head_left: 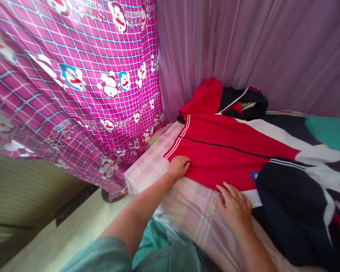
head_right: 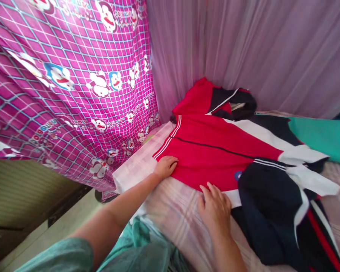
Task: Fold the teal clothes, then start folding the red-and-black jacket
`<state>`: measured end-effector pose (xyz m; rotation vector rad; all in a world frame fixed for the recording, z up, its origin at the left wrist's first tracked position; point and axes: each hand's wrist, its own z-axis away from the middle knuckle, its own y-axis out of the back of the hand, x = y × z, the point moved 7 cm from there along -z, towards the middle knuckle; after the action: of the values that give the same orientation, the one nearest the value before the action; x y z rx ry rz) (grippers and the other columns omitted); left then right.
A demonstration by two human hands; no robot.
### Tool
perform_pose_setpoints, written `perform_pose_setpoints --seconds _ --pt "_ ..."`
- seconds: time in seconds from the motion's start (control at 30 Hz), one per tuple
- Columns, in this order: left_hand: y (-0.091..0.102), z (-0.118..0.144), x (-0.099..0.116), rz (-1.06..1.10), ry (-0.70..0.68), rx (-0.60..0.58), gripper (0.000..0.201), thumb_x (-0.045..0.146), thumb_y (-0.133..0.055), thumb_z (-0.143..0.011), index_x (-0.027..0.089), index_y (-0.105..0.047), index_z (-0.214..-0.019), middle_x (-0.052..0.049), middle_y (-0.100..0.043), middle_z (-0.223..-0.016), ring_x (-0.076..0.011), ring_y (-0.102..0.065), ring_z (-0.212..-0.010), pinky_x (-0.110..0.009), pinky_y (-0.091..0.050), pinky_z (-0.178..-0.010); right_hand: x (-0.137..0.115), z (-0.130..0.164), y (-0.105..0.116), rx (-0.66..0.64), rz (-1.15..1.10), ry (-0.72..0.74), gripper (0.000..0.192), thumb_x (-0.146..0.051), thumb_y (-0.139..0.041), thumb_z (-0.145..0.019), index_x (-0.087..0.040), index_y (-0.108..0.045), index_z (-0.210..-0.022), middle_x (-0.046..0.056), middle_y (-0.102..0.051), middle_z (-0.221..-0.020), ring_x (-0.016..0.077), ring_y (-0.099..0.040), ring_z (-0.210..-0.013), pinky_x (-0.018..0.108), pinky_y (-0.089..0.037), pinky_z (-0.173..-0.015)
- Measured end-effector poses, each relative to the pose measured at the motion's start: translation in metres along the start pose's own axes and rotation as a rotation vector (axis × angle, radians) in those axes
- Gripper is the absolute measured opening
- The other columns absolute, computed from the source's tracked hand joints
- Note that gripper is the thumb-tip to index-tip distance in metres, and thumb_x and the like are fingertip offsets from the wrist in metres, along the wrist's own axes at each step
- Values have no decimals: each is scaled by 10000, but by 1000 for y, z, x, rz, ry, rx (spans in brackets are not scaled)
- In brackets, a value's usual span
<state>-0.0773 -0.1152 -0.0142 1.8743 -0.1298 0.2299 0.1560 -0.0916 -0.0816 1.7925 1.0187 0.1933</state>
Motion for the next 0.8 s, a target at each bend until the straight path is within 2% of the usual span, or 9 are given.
perform_pose_setpoints --seconds 0.17,0.27,0.33,0.43,0.57,0.67,0.8 --pt "0 -3 -2 -38 8 -22 350 231 -391 -993 162 -706 -1128 -52 -741 -1165 -200 -666 -1112 -318 -492 -1014 -18 -10 25 -1 -31 -117 326 -214 -508 -910 -183 -740 -1136 161 -672 -1299 305 -587 -1203 485 -380 -1032" --pt "1 -5 3 -7 -3 -48 416 249 -319 -1000 112 -670 -1175 -97 -715 -1213 -212 -642 -1160 -371 -467 -1044 -29 -14 40 -78 -112 -182 329 -176 -486 -946 -94 -723 -1159 183 -674 -1284 280 -572 -1219 452 -354 -1060" --pt "3 -8 5 19 1 -48 378 245 -383 -963 72 -668 -1141 -176 -707 -1209 -266 -644 -1146 -443 -470 -1051 -33 -16 48 -91 -75 -219 332 -186 -459 -983 -116 -709 -1189 123 -679 -1287 203 -572 -1212 362 -340 -1076" --pt "0 -14 3 70 -29 -50 395 256 -392 -925 42 -666 -1113 -244 -690 -1205 -332 -635 -1151 -526 -463 -1045 -31 -17 52 -95 15 -268 248 -222 -524 -976 -198 -740 -1095 35 -710 -1223 142 -601 -1114 263 -381 -1014" --pt "-12 -20 -11 -4 -83 -30 471 383 -361 -922 108 -654 -1168 -177 -694 -1239 -308 -627 -1177 -472 -474 -1054 -31 -21 52 -73 64 -234 260 -226 -485 -991 -173 -740 -998 70 -719 -1160 178 -611 -1060 300 -413 -954" --pt "-12 -17 -15 -52 -160 75 542 432 -312 -927 108 -629 -1225 -177 -671 -1283 -303 -609 -1216 -451 -458 -1077 -33 -23 52 -84 96 -216 275 -236 -475 -988 -167 -737 -940 79 -737 -1036 197 -630 -962 315 -429 -882" --pt "-9 -11 -20 -95 -194 169 565 437 -272 -940 109 -635 -1224 -180 -684 -1259 -306 -623 -1201 -458 -465 -1075 -34 -25 53 -77 121 -228 269 -235 -486 -972 -171 -733 -884 76 -746 -948 207 -641 -886 320 -432 -814"
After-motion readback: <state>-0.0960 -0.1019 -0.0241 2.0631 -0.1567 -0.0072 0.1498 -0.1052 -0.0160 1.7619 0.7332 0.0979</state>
